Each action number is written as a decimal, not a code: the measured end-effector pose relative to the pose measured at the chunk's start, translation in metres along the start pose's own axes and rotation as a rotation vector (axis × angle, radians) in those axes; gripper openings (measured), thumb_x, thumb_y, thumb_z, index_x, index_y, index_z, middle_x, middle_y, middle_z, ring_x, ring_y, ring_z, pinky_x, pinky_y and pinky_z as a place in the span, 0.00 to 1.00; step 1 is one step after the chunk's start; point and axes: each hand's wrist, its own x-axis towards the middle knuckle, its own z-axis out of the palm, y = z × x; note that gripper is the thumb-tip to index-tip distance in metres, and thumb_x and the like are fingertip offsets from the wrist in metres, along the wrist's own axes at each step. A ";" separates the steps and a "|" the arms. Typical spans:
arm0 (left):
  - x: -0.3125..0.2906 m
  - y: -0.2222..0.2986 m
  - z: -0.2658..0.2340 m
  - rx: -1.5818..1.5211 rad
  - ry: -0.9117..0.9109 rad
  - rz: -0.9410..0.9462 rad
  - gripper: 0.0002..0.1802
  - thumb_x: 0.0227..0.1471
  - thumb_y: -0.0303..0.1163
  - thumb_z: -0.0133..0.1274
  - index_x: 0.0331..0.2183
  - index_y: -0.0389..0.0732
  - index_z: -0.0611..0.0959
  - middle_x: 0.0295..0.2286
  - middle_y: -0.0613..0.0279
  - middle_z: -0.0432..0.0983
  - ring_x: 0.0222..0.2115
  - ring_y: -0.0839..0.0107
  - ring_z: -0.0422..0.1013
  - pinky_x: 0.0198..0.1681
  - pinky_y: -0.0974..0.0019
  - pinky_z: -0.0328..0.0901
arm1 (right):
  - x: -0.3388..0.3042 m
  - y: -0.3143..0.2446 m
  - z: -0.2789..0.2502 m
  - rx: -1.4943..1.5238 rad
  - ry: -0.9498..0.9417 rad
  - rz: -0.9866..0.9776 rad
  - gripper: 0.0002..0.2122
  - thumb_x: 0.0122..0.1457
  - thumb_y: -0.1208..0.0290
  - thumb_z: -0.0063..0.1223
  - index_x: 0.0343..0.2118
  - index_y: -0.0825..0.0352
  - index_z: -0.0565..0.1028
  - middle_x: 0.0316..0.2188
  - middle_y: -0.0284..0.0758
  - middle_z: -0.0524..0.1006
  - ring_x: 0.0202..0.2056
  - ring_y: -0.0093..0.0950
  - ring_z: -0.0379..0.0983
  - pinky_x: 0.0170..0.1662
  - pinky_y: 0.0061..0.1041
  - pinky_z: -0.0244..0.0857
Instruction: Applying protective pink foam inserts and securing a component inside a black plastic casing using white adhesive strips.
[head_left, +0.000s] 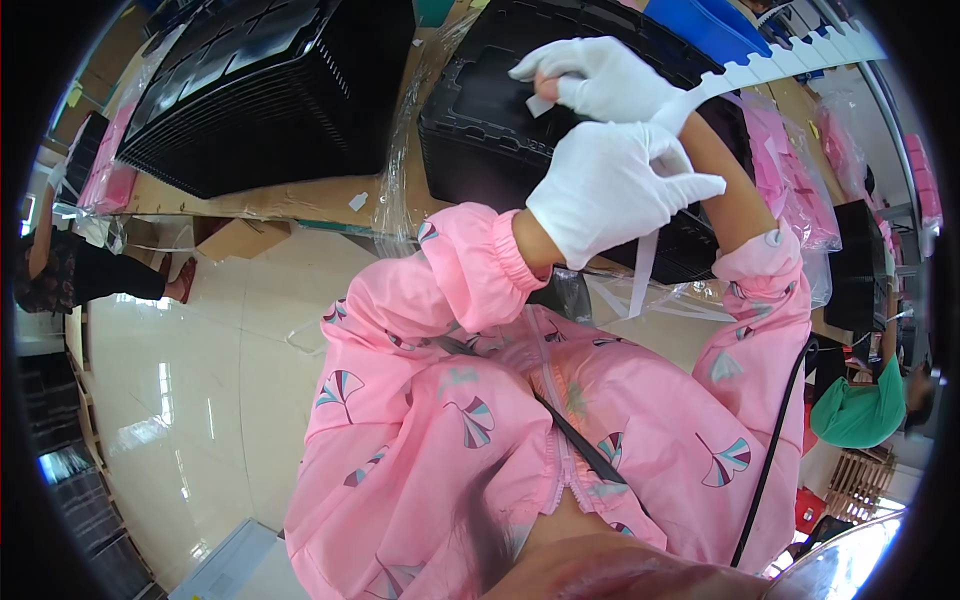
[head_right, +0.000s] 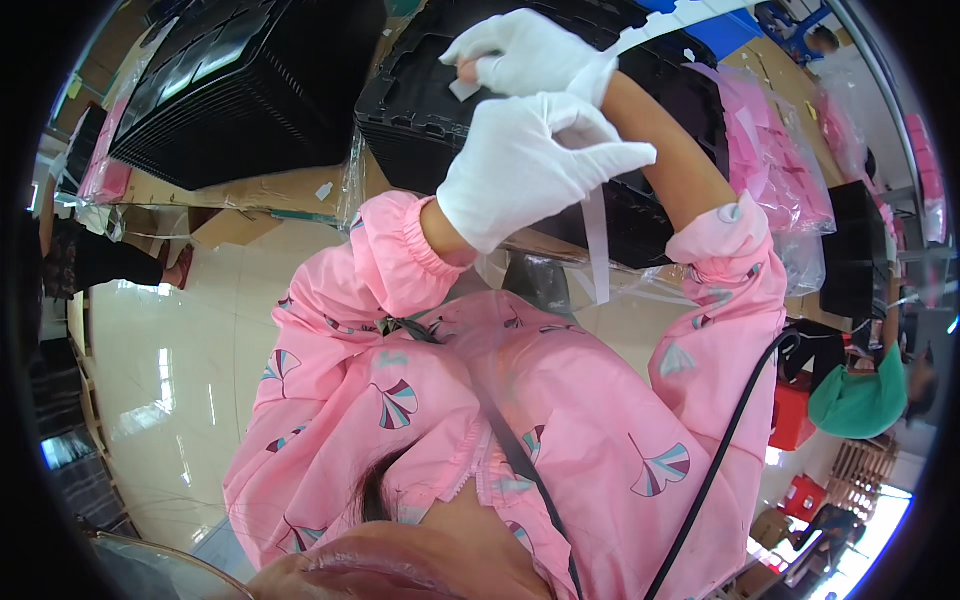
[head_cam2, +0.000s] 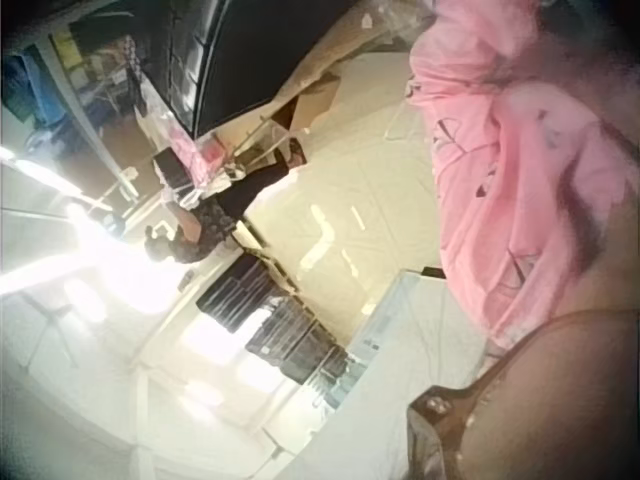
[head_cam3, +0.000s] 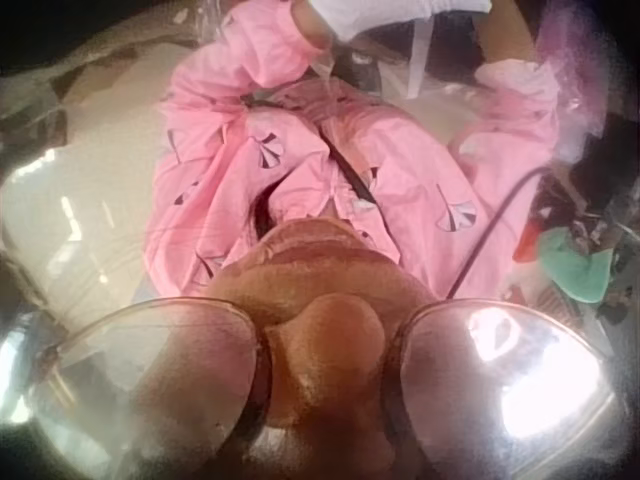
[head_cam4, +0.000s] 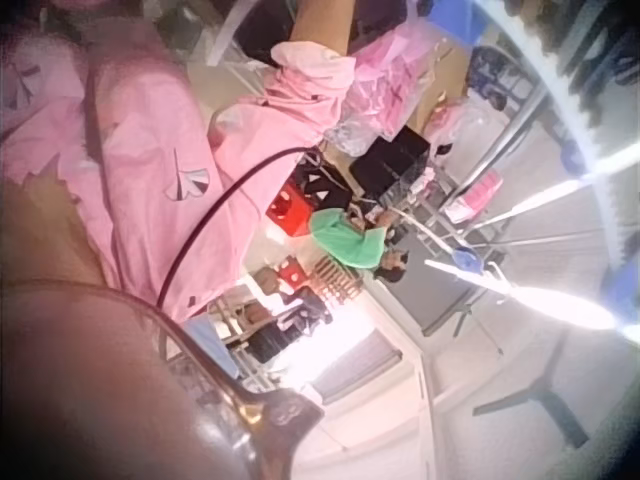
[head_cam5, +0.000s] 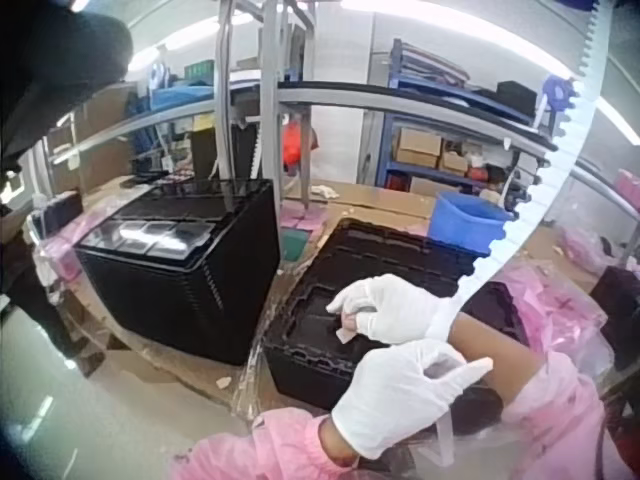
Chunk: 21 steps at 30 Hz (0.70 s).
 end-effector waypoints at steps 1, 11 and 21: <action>-0.004 0.003 -0.001 -0.055 -0.035 -0.065 0.16 0.41 0.41 0.64 0.24 0.36 0.82 0.19 0.63 0.77 0.20 0.81 0.71 0.25 0.77 0.66 | 0.005 -0.003 0.006 -0.122 -0.013 -0.033 0.05 0.52 0.79 0.47 0.29 0.74 0.73 0.43 0.42 0.73 0.34 0.27 0.76 0.45 0.24 0.65; -0.029 0.007 0.004 -0.267 -0.233 -0.226 0.11 0.45 0.35 0.61 0.23 0.36 0.82 0.19 0.65 0.76 0.18 0.83 0.69 0.22 0.77 0.65 | 0.025 0.003 0.005 -0.380 -0.073 -0.138 0.05 0.49 0.78 0.49 0.25 0.72 0.77 0.39 0.44 0.74 0.45 0.35 0.70 0.47 0.30 0.64; -0.033 0.003 -0.001 -0.233 -0.249 -0.242 0.10 0.46 0.34 0.60 0.24 0.36 0.83 0.20 0.66 0.77 0.19 0.83 0.69 0.25 0.77 0.65 | 0.029 -0.012 0.015 -0.496 -0.081 -0.050 0.04 0.48 0.81 0.46 0.22 0.71 0.74 0.38 0.40 0.73 0.37 0.35 0.73 0.43 0.26 0.66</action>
